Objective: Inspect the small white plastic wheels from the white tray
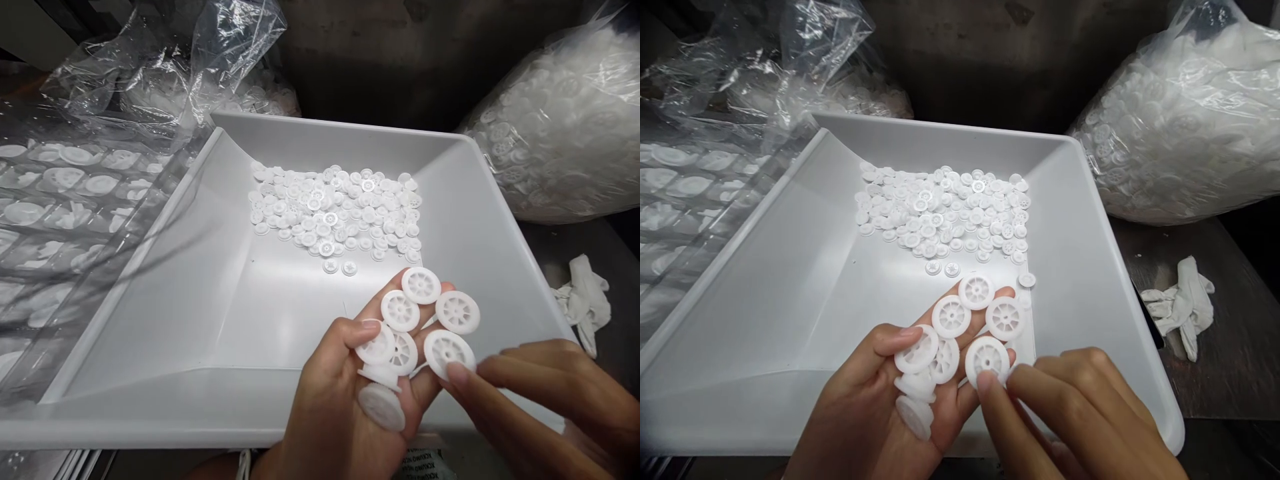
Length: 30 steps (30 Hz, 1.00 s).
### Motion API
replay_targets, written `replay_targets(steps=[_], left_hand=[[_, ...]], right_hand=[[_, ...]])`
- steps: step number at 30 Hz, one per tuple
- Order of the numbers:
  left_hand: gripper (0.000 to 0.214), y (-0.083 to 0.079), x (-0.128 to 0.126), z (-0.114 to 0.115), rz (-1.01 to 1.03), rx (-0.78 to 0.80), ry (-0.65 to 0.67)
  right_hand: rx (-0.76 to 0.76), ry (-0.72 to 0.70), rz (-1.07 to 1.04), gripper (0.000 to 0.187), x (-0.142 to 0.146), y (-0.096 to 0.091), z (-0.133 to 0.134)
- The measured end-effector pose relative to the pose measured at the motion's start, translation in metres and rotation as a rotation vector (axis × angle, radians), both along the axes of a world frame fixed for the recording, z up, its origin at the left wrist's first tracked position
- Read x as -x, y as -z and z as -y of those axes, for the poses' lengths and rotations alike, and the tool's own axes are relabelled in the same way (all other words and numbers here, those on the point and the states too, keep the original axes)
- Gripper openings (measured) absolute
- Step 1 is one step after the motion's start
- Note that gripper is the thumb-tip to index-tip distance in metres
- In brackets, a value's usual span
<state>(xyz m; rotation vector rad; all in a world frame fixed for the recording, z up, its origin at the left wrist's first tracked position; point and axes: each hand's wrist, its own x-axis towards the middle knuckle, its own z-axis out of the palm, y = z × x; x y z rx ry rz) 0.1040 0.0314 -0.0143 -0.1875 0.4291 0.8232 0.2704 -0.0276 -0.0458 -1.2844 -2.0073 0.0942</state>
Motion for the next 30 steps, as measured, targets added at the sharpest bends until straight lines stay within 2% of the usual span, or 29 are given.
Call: replay_targets(steps=[3,9,17,23,30], left_hand=[[0.042,0.0,-0.001,0.0,-0.015,-0.012,-0.02],[0.043,0.002,0.0,-0.003,0.011,-0.006,-0.017],[0.045,0.003,0.002,-0.001,0.02,0.04,-0.013],[0.043,0.002,0.003,0.0,0.053,-0.025,-0.02],[0.043,0.007,0.001,-0.001,0.032,-0.062,0.007]], right_hand=[[0.042,0.048,-0.042,0.052,0.007,-0.003,0.001],[0.114,0.06,0.074,0.038,0.005,-0.009,0.009],[0.103,0.043,0.099,0.039,0.001,-0.008,0.006],[0.016,-0.138,0.204,0.044,-0.011,-0.011,-0.006],[0.007,-0.095,0.214,0.045,-0.01,-0.013,-0.008]])
